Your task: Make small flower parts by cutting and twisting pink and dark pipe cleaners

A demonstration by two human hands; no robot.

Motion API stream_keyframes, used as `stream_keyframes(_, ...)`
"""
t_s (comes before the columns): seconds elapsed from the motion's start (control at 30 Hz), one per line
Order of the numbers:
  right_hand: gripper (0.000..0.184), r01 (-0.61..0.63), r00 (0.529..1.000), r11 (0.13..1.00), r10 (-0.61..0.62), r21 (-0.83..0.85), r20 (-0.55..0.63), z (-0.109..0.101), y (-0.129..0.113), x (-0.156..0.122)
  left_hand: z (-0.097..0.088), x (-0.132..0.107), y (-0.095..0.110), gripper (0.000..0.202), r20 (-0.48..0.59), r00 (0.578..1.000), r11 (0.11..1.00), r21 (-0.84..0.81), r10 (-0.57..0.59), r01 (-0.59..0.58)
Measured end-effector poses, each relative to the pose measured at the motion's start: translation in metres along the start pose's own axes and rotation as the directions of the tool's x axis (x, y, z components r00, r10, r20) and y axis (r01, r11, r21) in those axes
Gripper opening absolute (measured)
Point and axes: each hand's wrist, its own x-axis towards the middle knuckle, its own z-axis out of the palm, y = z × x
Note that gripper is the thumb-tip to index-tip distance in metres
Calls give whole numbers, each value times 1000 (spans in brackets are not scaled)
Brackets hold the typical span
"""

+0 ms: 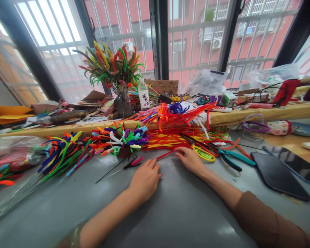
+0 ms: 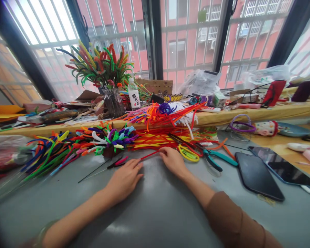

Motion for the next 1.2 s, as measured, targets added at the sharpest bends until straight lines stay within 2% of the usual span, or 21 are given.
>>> stream_keyframes(0.07, 24, 47, 999, 995, -49, -89, -24, 1, 5, 1, 12, 22, 12, 49, 55, 998, 1000, -14, -23, 24)
stream_keyframes(0.17, 26, 95, 995, 979, -100, -183, -16, 3, 10, 3, 25, 54, 18, 57, 97, 995, 995, -95, 7, 2)
stream_keyframes(0.27, 26, 121, 991, 962, -131, -245, -25, 3, 11, 5, 32, 79, 13, 63, 98, 994, 990, -136, 49, -35)
stream_keyframes(0.37, 25, 138, 986, 949, -158, -283, -50, 2, 9, 7, 33, 95, 4, 68, 97, 991, 980, -184, 95, -76)
stream_keyframes(0.5, 24, 149, 978, 935, -188, -322, -93, 0, -4, 15, 33, 98, -2, 68, 47, 992, 965, -242, 117, -102)
stream_keyframes(0.67, 30, 111, 969, 871, -201, -478, -142, 2, -37, 49, 32, 91, -2, 49, -26, 994, 938, -328, 108, -110)
stream_keyframes(0.8, 37, 63, 968, 777, -199, -626, -150, 14, -67, 87, 29, 87, 3, 37, -77, 996, 909, -411, 34, -63)
stream_keyframes(0.9, 36, 46, 972, 712, -193, -701, -132, 24, -78, 110, 24, 86, 5, 34, -109, 993, 871, -491, -50, -10)
stream_keyframes(1.07, 30, 24, 977, 631, -177, -775, -114, 30, -78, 126, 17, 87, 3, 28, -140, 968, 744, -666, -206, 62)
stream_keyframes(1.2, 31, 10, 978, 594, -174, -805, -116, 29, -76, 109, 14, 93, -3, 24, -129, 935, 572, -815, -331, 90)
